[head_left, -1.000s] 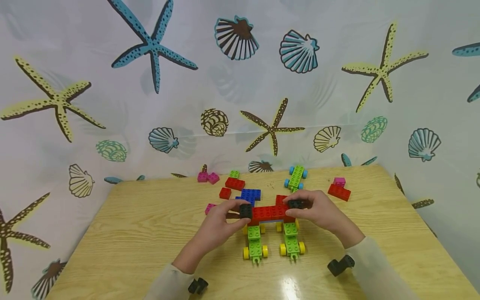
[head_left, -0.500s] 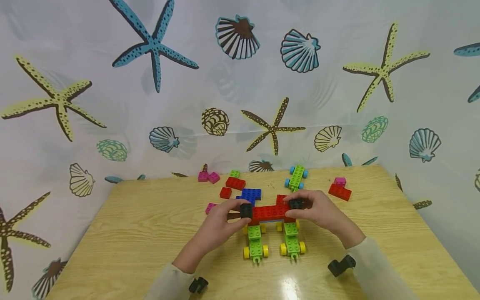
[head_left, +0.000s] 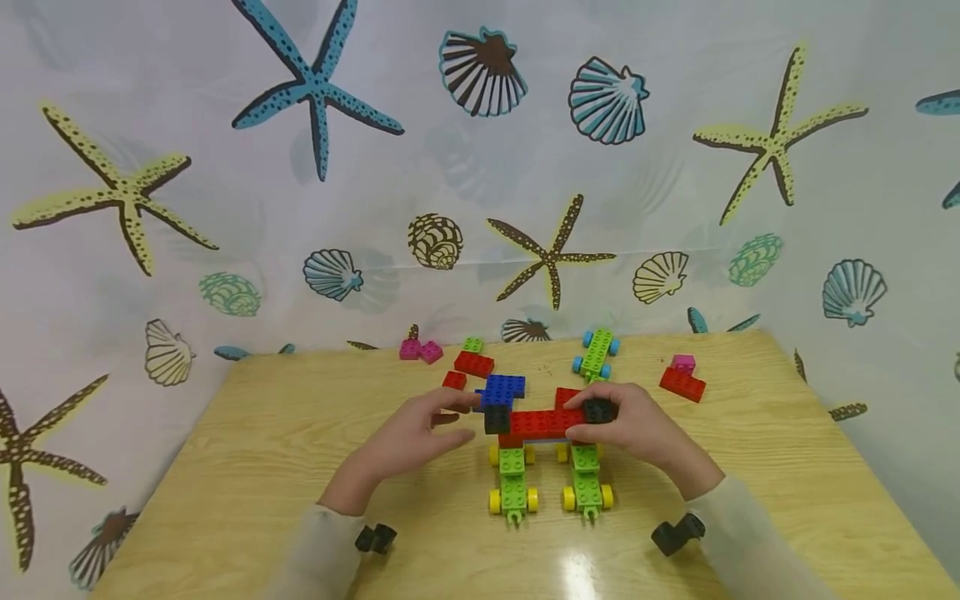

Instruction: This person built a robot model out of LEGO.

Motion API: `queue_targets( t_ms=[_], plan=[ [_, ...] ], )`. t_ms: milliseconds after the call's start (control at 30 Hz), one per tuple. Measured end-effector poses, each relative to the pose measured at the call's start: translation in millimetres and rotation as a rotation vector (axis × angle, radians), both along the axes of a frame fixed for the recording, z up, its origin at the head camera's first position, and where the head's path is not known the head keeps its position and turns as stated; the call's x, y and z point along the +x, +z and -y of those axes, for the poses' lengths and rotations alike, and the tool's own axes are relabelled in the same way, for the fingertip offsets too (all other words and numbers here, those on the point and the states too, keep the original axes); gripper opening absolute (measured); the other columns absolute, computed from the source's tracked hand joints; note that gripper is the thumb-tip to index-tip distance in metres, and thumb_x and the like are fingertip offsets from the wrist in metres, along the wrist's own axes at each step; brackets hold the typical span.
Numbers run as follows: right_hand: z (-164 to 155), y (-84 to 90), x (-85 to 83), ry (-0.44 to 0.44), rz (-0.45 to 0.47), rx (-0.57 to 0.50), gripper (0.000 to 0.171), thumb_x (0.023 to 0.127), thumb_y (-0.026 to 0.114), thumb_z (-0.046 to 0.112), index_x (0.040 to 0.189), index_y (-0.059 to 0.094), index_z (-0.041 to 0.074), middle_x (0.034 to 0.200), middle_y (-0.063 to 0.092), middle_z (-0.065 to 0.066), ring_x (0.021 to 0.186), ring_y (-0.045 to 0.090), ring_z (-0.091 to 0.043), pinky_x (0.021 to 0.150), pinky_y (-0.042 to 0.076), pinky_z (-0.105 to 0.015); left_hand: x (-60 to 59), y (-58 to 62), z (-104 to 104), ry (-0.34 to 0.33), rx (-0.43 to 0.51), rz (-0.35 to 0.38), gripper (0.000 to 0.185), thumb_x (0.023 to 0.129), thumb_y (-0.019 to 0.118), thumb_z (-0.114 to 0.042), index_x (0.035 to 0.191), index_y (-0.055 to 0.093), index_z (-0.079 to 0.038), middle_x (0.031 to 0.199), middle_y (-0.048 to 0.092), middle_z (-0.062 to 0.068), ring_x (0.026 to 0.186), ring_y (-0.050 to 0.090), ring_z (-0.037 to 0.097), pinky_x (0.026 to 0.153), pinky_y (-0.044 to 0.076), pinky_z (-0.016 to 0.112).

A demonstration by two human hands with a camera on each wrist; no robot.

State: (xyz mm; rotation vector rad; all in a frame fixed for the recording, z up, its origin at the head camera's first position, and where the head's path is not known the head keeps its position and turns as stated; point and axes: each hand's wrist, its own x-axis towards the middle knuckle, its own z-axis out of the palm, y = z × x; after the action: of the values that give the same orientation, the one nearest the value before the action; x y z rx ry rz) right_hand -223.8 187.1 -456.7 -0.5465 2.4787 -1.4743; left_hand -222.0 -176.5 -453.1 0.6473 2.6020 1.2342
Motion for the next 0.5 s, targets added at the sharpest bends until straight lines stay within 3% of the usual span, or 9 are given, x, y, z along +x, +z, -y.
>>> queue_targets(
  t_ms=[267, 500],
  plan=[
    [-3.0, -2.5, -1.6, 0.013, -0.012, 0.040, 0.034, 0.098, 0.089, 0.031, 0.126, 0.081, 0.014, 0.134, 0.072, -0.017, 0.112, 0.060, -0.030, 0.088, 0.058, -0.035, -27.5, -3.1, 37.9, 0.168, -0.007, -0.041, 0.044, 0.113, 0.069, -0.029, 0.151, 0.068, -0.007, 0.150, 0.072, 0.014, 0.138, 0.070, 0.038, 0.117, 0.060, 0.054],
    [-8.0, -5.0, -1.7, 0.019, 0.000, 0.014, 0.033, 0.098, 0.088, 0.030, 0.126, 0.081, 0.014, 0.135, 0.072, -0.018, 0.114, 0.060, -0.031, 0.091, 0.058, -0.039, -61.9, -0.4, 29.4, 0.254, -0.016, -0.063, 0.041, 0.113, 0.068, -0.035, 0.147, 0.071, -0.011, 0.142, 0.076, 0.012, 0.131, 0.071, 0.035, 0.114, 0.061, 0.055]
  ],
)
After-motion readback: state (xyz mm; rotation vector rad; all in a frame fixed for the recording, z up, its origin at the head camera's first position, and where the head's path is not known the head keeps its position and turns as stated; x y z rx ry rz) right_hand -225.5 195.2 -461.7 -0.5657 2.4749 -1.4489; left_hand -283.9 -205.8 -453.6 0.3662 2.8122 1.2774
